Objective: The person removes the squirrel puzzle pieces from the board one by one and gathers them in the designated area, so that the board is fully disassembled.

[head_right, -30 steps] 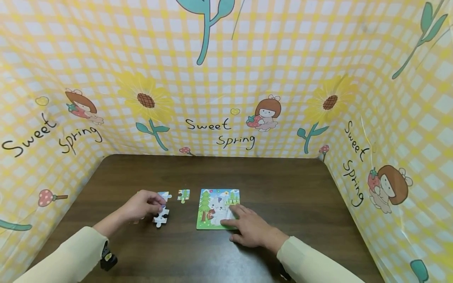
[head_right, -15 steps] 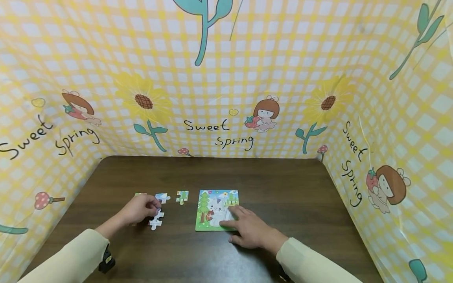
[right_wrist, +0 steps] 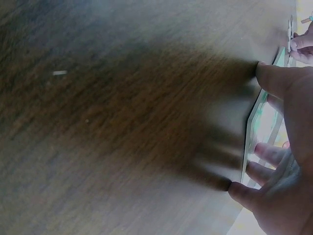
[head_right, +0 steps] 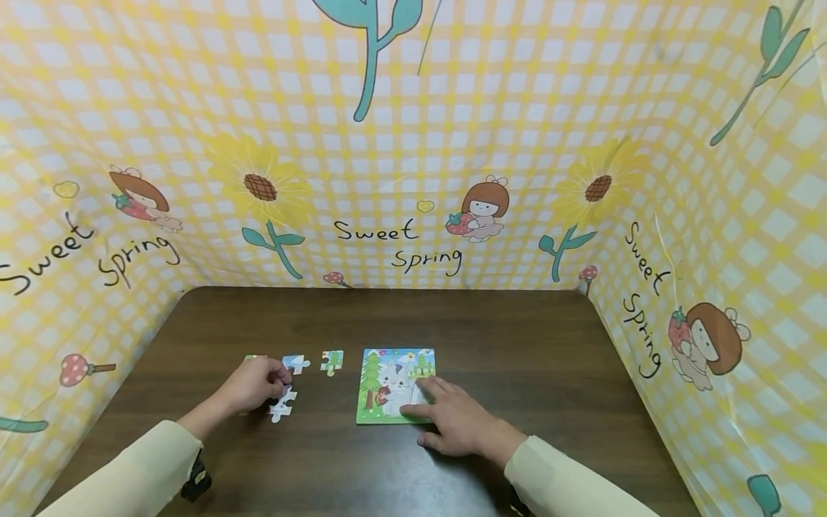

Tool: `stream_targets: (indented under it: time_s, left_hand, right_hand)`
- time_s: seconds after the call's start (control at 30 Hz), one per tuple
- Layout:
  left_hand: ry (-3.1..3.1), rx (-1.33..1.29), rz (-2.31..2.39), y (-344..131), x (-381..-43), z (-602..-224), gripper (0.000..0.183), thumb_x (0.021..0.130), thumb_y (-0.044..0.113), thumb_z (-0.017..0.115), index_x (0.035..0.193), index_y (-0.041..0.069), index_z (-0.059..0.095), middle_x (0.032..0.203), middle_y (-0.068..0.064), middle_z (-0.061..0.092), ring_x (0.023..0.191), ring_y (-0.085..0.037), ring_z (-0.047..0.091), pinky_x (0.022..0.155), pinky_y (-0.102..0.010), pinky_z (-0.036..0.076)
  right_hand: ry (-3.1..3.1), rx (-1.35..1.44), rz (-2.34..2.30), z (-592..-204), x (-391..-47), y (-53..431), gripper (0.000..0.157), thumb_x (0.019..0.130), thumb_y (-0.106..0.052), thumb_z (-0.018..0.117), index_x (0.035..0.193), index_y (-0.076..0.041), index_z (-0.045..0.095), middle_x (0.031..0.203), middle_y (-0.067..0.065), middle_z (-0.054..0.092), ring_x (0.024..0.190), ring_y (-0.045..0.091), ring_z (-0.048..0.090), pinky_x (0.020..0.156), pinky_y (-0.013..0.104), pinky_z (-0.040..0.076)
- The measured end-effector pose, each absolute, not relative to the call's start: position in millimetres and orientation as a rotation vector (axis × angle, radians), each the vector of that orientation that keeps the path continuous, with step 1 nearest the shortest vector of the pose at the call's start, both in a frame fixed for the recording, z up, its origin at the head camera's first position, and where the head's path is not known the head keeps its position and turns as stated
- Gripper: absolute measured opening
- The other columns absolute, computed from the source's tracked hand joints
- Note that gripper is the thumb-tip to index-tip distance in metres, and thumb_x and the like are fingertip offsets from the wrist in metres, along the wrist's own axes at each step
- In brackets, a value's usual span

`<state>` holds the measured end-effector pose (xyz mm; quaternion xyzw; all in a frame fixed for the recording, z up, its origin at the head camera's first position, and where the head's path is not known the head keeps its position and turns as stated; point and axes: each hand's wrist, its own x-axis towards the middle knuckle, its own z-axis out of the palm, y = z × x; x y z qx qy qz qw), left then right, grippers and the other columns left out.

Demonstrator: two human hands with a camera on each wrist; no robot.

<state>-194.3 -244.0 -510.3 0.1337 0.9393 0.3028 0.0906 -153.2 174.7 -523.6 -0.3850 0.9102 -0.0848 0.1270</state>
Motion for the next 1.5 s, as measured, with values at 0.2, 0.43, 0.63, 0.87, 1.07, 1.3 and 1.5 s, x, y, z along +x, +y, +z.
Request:
stream_targets:
  time_s: [0.2, 0.43, 0.63, 0.87, 1.07, 1.3, 1.5]
  left_hand:
    - [2.8, 0.414, 0.887, -244.7, -192.8, -510.5, 0.013, 0.079, -0.006, 0.068, 0.085, 0.005, 0.074, 0.075, 0.002, 0.068, 0.069, -0.01, 0.058, 0.065, -0.029, 0.05]
    - [2.801, 0.349, 0.877, -239.4, -193.0, -500.7, 0.007, 0.083, -0.001, 0.071, 0.086, 0.005, 0.075, 0.074, 0.001, 0.069, 0.064, -0.011, 0.059, 0.062, -0.03, 0.051]
    - [2.832, 0.43, 0.866, -214.6, -201.7, -487.9, 0.002, 0.089, 0.009, 0.074, 0.088, 0.008, 0.075, 0.076, 0.004, 0.069, 0.066, -0.01, 0.059, 0.063, -0.032, 0.05]
    - [2.793, 0.483, 0.88, -162.6, -213.8, -478.3, 0.007, 0.091, 0.013, 0.076, 0.085, 0.015, 0.075, 0.077, 0.007, 0.068, 0.068, -0.01, 0.058, 0.067, -0.032, 0.05]
    - [2.725, 0.521, 0.87, -120.5, -220.5, -474.9, 0.003, 0.092, 0.014, 0.075, 0.09, 0.012, 0.076, 0.08, 0.005, 0.068, 0.072, -0.013, 0.058, 0.069, -0.032, 0.05]
    - [2.618, 0.626, 0.915, -77.4, -224.5, -473.8, 0.01, 0.092, 0.012, 0.074, 0.1, 0.006, 0.077, 0.091, 0.0, 0.073, 0.082, -0.014, 0.063, 0.077, -0.036, 0.055]
    - [2.534, 0.636, 0.911, -54.4, -224.9, -476.3, 0.017, 0.095, 0.01, 0.072, 0.11, 0.004, 0.076, 0.101, -0.006, 0.074, 0.091, -0.02, 0.067, 0.081, -0.04, 0.058]
  right_hand:
    - [2.652, -1.1, -0.27, -523.1, -151.7, 173.3, 0.055, 0.1, -0.048, 0.061, 0.153, -0.043, 0.046, 0.166, 0.012, 0.029, 0.153, 0.035, 0.029, 0.116, 0.059, 0.035]
    - [2.664, -1.102, -0.276, -523.0, -152.4, 172.8, 0.054, 0.1, -0.048, 0.062, 0.152, -0.042, 0.047, 0.166, 0.012, 0.031, 0.152, 0.035, 0.03, 0.115, 0.06, 0.036]
    - [2.677, -1.088, -0.318, -520.7, -152.1, 174.4, 0.053, 0.098, -0.046, 0.066, 0.149, -0.038, 0.053, 0.164, 0.014, 0.034, 0.151, 0.036, 0.033, 0.113, 0.061, 0.037]
    - [2.697, -1.081, -0.377, -519.8, -151.6, 175.4, 0.054, 0.095, -0.044, 0.071, 0.146, -0.033, 0.057, 0.163, 0.013, 0.036, 0.149, 0.034, 0.035, 0.112, 0.06, 0.04]
    - [2.674, -1.07, -0.478, -518.8, -153.8, 182.3, 0.057, 0.093, -0.04, 0.076, 0.146, -0.03, 0.058, 0.162, 0.018, 0.034, 0.147, 0.038, 0.038, 0.111, 0.058, 0.041]
    - [2.683, -1.061, -0.502, -519.4, -157.2, 196.7, 0.058, 0.091, -0.038, 0.078, 0.145, -0.029, 0.058, 0.162, 0.021, 0.033, 0.147, 0.041, 0.037, 0.11, 0.06, 0.041]
    - [2.653, -1.034, -0.499, -519.0, -157.2, 202.5, 0.058, 0.092, -0.04, 0.077, 0.146, -0.034, 0.058, 0.164, 0.021, 0.029, 0.15, 0.041, 0.032, 0.112, 0.061, 0.039]
